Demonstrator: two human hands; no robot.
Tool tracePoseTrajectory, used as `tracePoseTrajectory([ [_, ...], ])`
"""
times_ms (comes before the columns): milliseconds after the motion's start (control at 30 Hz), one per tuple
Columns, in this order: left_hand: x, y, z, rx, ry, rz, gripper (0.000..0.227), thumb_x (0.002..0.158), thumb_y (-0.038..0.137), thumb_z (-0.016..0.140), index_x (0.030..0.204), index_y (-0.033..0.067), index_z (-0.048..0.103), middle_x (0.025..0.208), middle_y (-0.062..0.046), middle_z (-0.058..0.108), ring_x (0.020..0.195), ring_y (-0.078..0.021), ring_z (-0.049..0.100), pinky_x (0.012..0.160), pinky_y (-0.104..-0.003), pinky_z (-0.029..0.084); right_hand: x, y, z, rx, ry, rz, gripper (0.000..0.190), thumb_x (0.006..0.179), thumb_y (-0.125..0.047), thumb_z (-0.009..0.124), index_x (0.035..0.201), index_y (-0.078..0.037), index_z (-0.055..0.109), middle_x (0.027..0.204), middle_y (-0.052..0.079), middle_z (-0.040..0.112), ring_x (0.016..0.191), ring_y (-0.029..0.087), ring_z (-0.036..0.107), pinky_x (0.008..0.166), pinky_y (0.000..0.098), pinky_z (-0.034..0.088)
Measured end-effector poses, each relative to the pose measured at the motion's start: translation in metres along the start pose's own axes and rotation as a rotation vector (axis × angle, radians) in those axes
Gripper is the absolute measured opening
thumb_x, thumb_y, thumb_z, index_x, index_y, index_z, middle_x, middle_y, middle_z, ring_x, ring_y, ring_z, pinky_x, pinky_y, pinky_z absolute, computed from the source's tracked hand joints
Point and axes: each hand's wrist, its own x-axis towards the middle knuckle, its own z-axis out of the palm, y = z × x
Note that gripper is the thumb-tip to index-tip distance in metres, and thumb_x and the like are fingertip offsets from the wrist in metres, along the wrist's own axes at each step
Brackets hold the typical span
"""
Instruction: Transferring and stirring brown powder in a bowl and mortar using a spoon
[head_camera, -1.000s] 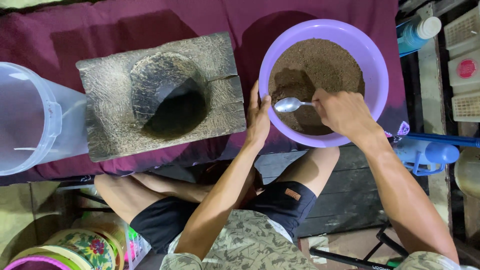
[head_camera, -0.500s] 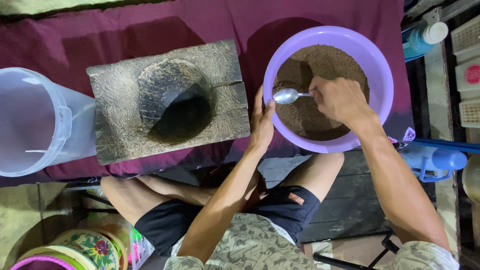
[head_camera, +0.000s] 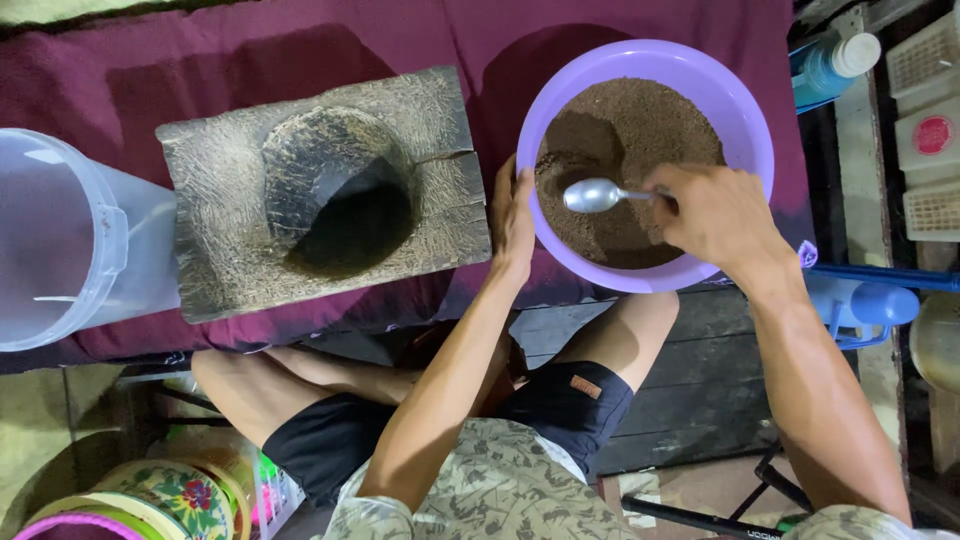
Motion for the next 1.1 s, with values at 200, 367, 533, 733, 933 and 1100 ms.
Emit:
tracePoseTrajectory([
  [200,0.020,0.003,0.016,0.069,0.110,0.090,0.043,0.108,0.037,0.050,0.146,0.0160,0.053,0.146,-0.018,0.053,0.139,-0.0373,0.048,0.116,-0.052,0.035,-0.012,0.012,0.027,0.018,-0.026,0.030,0.015,0.085,-0.031,0.068,0.094,-0.022,0.076,0.084,0.005,0.076,0.087,0.038,0.075,0.079,0.0535,0.060],
  [367,0.031,-0.016,0.015,0.032,0.139,0.109,0.036,0.108,0.025,0.052,0.143,0.0183,0.057,0.138,-0.016,0.060,0.134,-0.0326,0.053,0.113,-0.051,0.038,-0.004,0.017,0.049,0.074,0.008,-0.004,0.013,0.085,-0.032,0.069,0.094,-0.027,0.078,0.083,0.002,0.076,0.085,0.035,0.075,0.078,0.0518,0.060],
  [533,0.013,-0.007,0.023,-0.033,0.186,0.060,0.034,0.109,0.026,0.052,0.142,0.0205,0.058,0.133,-0.015,0.061,0.127,-0.0289,0.055,0.112,-0.049,0.039,0.010,0.016,0.056,0.118,0.011,-0.001,0.015,0.086,-0.031,0.070,0.098,-0.027,0.079,0.084,0.003,0.077,0.085,0.035,0.075,0.078,0.0506,0.060],
  [733,-0.003,-0.003,0.025,-0.081,0.187,0.009,0.036,0.110,0.028,0.049,0.145,0.0208,0.054,0.135,-0.019,0.056,0.132,-0.0335,0.051,0.114,-0.051,0.033,0.019,0.017,0.056,0.123,-0.012,0.000,0.018,0.088,-0.032,0.070,0.102,-0.027,0.079,0.086,0.004,0.078,0.086,0.037,0.075,0.077,0.0513,0.059],
  [933,-0.014,-0.006,0.025,-0.122,0.174,0.030,0.037,0.110,0.025,0.047,0.146,0.0164,0.049,0.137,-0.023,0.050,0.136,-0.0347,0.043,0.117,-0.053,0.027,0.028,0.016,0.055,0.135,-0.004,0.006,0.019,0.090,-0.031,0.069,0.105,-0.026,0.079,0.087,0.007,0.078,0.085,0.038,0.075,0.078,0.0520,0.059],
  [1100,-0.004,-0.012,0.014,-0.052,0.150,-0.015,0.032,0.111,0.023,0.045,0.142,0.0165,0.049,0.136,-0.023,0.049,0.136,-0.0356,0.044,0.116,-0.055,0.027,0.028,0.014,0.039,0.154,-0.020,0.024,0.019,0.097,-0.024,0.068,0.111,-0.023,0.080,0.088,0.010,0.080,0.080,0.034,0.075,0.089,0.0503,0.059],
])
